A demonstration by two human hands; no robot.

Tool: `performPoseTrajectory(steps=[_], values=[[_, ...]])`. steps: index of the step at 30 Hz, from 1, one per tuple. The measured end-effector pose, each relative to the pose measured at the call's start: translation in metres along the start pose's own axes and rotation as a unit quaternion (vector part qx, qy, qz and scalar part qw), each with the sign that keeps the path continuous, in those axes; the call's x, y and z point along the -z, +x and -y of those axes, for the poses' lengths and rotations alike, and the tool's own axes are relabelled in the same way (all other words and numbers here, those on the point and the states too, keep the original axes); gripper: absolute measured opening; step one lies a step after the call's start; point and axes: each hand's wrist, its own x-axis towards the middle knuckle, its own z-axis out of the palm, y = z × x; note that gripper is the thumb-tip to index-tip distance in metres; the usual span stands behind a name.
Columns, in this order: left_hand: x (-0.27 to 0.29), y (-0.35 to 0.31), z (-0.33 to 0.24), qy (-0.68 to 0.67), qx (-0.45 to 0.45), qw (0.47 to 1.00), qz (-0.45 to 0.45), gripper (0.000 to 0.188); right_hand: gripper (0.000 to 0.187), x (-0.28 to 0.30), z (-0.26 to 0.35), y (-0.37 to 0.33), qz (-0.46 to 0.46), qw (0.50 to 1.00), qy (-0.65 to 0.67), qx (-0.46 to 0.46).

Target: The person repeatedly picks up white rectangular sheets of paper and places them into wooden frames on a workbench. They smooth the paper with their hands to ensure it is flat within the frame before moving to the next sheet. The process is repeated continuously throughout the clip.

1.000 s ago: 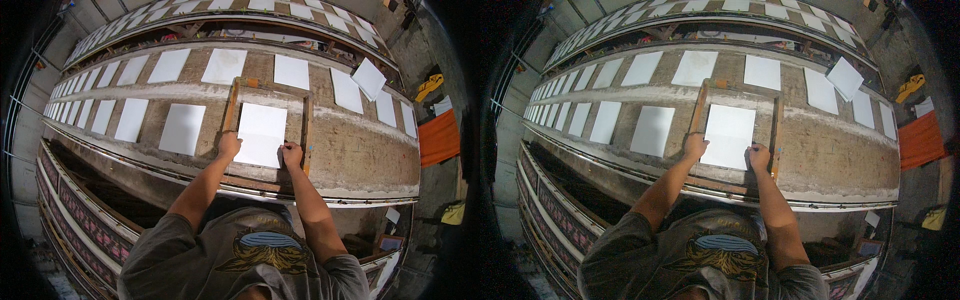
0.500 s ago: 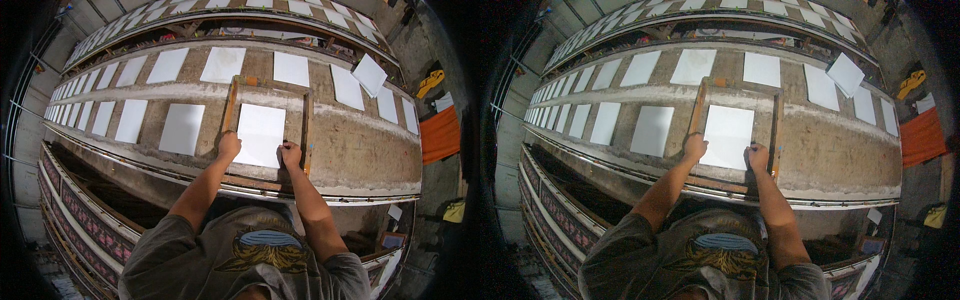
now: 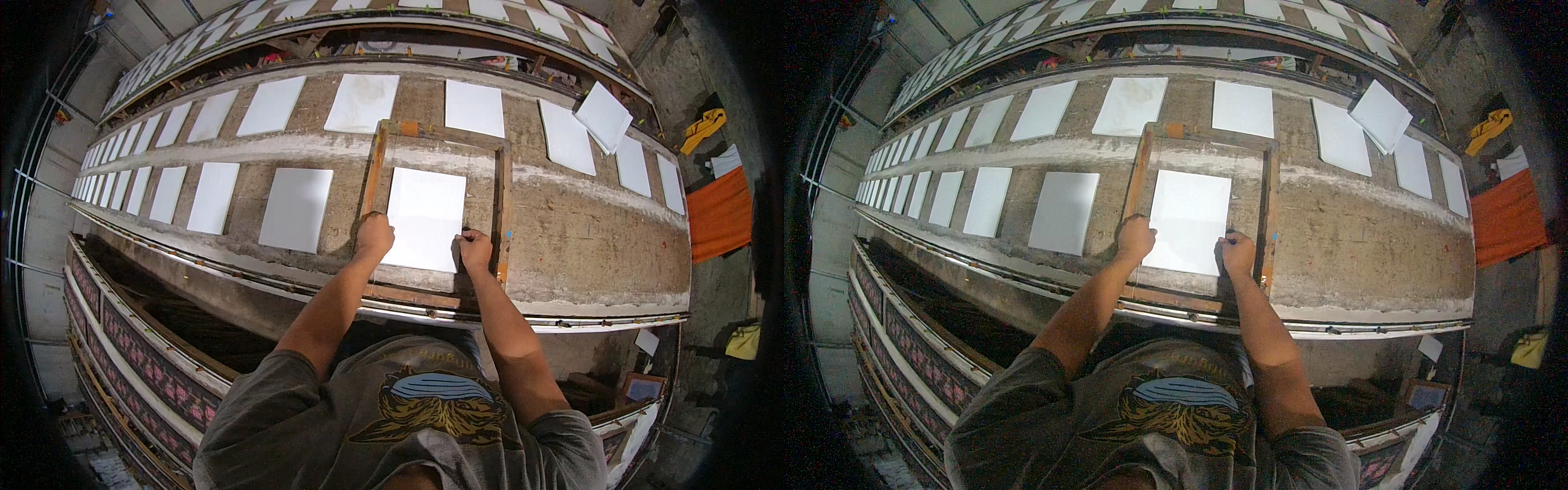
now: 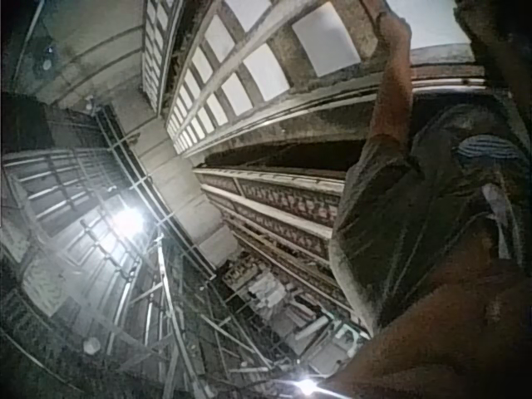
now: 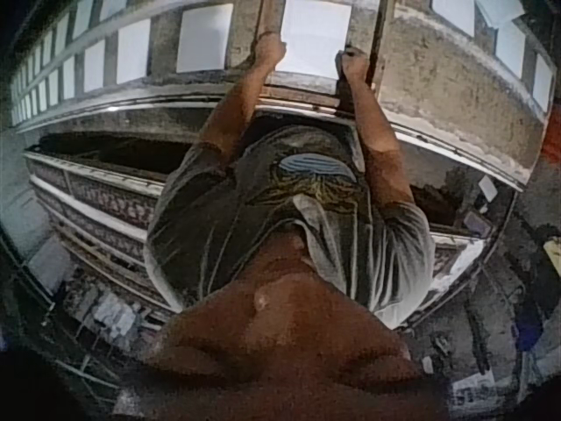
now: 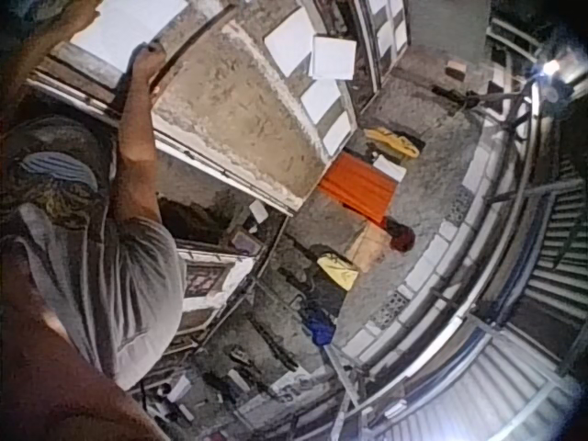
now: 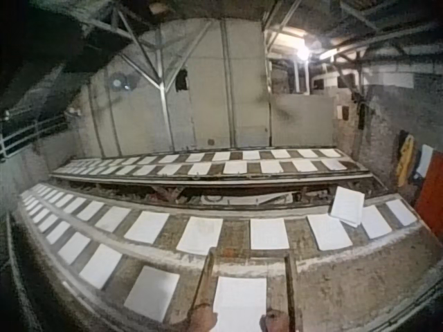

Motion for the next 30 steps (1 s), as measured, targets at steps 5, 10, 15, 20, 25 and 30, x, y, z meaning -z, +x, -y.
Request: performPoseTrajectory(steps=[5, 10, 15, 20, 25, 30], values=[[0.001, 0.001, -0.002, 0.005, 0.007, 1.0, 0.017, 0.026, 0.022, -0.002, 0.0, 0.001, 0.005, 1.0, 0.0, -0.018], [0.0, -0.003, 0.001, 0.02, -0.032, 0.999, -0.004, 0.027, 0.024, 0.006, 0.018, -0.003, 0.025, 0.999, -0.038, 0.006], [-0.006, -0.003, -0.007, 0.037, -0.108, 0.993, -0.043, 0.042, 0.031, 0.019, 0.038, -0.004, 0.038, 0.992, -0.113, 0.027], [-0.034, 0.012, -0.028, 0.063, -0.185, 0.975, -0.104, 0.063, 0.048, 0.013, 0.073, -0.009, 0.092, 0.971, -0.122, 0.182], [-0.056, 0.016, -0.024, 0.061, -0.183, 0.98, -0.055, 0.074, 0.069, -0.03, 0.054, -0.016, 0.095, 0.936, -0.25, 0.228], [-0.051, 0.018, -0.026, 0.028, -0.188, 0.98, -0.052, 0.073, 0.075, -0.057, 0.058, 0.045, 0.076, 0.928, -0.302, 0.205]])
